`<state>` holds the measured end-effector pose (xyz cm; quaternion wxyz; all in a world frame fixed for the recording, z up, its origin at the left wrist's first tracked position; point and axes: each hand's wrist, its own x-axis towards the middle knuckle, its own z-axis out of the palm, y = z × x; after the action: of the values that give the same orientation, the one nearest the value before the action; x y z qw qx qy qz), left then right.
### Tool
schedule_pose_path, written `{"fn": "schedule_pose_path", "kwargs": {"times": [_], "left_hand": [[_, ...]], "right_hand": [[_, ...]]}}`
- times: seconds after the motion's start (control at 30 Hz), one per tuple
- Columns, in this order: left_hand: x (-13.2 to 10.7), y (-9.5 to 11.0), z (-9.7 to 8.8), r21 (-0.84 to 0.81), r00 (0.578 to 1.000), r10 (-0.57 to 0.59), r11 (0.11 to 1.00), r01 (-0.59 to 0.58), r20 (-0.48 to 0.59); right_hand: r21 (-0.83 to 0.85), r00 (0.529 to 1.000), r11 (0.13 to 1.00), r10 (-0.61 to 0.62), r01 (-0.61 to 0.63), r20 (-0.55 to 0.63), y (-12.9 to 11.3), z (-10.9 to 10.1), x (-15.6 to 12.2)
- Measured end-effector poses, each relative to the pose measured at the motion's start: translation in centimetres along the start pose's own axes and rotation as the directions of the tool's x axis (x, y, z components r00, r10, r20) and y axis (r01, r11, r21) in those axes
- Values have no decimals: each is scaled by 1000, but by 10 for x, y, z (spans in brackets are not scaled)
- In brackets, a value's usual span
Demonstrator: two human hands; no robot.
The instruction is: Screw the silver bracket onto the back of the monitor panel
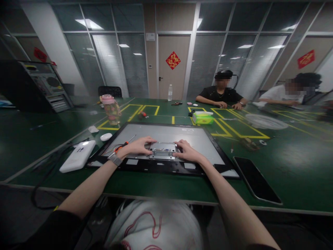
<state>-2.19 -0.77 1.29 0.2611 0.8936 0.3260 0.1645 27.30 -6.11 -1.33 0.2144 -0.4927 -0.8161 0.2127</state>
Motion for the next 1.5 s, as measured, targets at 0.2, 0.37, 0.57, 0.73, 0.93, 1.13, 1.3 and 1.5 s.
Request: {"fn": "schedule_pose_path", "kwargs": {"times": [0.2,0.37,0.57,0.73,0.93,1.13,1.3,1.5], "left_hand": [[-5,7,-7,-55,999,13,998,-16,-49],[-8,8,-8,-38,999,42,998,-43,-16],[-9,3,-3,-10,992,92,996,-93,-81],[-14,8,-4,-18,995,85,996,-86,-57],[-15,10,-2,-2,995,72,997,-73,-64],[-19,11,3,45,997,47,998,-45,-53],[-26,20,10,64,984,136,989,-130,-111],[-28,31,16,56,970,205,978,-199,-130]], "right_hand": [[100,999,995,-13,17,-36,2,-1,0],[123,999,992,-3,8,-39,-2,-3,-3],[180,997,984,-1,16,-79,-3,0,-4],[128,998,992,5,2,-55,-3,1,-5],[63,998,998,-25,29,-54,-1,2,-5],[35,999,999,-31,32,-30,-2,2,-4],[18,1000,1000,-19,20,-9,-3,1,-5],[23,1000,999,-23,23,-12,-3,1,-4]]}}
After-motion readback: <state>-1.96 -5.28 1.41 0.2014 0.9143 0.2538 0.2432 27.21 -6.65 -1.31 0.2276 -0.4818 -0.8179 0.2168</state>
